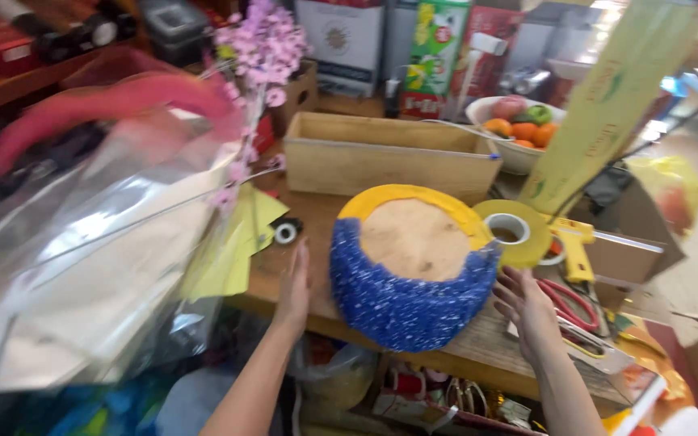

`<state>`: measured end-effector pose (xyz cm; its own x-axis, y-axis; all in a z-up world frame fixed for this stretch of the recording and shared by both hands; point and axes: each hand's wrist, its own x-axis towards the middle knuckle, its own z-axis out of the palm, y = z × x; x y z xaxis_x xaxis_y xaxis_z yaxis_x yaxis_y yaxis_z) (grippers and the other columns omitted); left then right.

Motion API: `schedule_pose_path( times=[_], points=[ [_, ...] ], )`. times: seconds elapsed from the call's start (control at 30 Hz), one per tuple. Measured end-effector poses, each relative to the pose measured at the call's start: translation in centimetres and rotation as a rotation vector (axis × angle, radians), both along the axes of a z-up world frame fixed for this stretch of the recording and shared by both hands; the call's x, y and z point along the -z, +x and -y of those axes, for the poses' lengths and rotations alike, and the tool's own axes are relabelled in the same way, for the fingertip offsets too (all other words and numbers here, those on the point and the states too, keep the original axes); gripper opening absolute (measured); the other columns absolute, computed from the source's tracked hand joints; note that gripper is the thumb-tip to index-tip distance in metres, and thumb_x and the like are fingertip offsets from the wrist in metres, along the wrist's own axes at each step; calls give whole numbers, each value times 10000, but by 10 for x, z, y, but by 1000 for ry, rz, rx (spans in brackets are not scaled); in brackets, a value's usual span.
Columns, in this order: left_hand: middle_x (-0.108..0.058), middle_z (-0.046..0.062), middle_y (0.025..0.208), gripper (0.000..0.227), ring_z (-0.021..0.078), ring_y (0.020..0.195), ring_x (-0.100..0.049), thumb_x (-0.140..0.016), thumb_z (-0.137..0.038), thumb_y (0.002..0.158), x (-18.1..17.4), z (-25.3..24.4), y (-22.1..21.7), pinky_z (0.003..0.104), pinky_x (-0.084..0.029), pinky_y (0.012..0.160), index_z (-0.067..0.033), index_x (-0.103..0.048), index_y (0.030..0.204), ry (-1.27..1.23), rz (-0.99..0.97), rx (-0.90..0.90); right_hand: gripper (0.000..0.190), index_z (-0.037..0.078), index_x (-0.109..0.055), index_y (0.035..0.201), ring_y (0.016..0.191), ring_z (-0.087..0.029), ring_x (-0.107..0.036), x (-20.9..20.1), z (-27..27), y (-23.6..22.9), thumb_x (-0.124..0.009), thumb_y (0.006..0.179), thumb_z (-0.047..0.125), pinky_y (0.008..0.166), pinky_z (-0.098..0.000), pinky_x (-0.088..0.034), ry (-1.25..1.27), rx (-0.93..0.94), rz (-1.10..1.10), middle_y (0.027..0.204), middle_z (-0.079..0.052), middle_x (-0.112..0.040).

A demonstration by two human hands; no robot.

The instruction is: Wrapping a foam base with blue mesh fabric and securing it with a staple gun

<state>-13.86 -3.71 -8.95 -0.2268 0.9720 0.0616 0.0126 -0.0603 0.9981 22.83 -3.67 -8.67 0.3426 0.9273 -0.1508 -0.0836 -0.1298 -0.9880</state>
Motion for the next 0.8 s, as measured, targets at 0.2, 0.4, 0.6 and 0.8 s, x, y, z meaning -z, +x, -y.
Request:
schedule_pose_path(
  times=[0.2, 0.4, 0.6, 0.8],
  points=[
    [-203, 203, 1745, 1047, 394, 1619, -151, -266, -885, 904, -43, 25, 26, 549, -126, 1314, -180, -310, 1676, -196, 484, 258, 894, 167, -262, 1683, 1522, -492, -332, -14, 31, -48, -251, 988, 729, 1213, -653, -258, 42, -58, -211, 1715, -156, -276],
    [-355, 245, 1683, 1059, 435, 1596, -228, -288, -889, 894, -5, 22, 21, 639, -153, 1278, -139, -412, 1632, -276, 394, 265, 987, 243, -297, 1673, 1551, -482, -284, -11, 3, -18, -211, 906, 859, 1234, -643, -238, -9, -57, -268, 1725, -165, -272],
    [-359, 244, 1681, 950, 466, 1595, -197, -272, -820, 966, 19, 7, 1, 652, -141, 1273, -137, -463, 1598, -207, 316, 200, 885, 265, -413, 1632, 1549, -442, -314, 35, -5, 20, -239, 967, 822, 1198, -541, -290, 50, -3, -278, 1695, -142, -333],
    [-296, 284, 1685, 1054, 505, 1554, -257, -379, -837, 873, -31, 8, 33, 671, -270, 1237, -135, -350, 1658, -309, 255, 223, 925, 253, -359, 1669, 1479, -586, -345, -18, 56, -59, -372, 922, 798, 1181, -640, -262, 30, 2, -182, 1631, -341, -356]
  ],
)
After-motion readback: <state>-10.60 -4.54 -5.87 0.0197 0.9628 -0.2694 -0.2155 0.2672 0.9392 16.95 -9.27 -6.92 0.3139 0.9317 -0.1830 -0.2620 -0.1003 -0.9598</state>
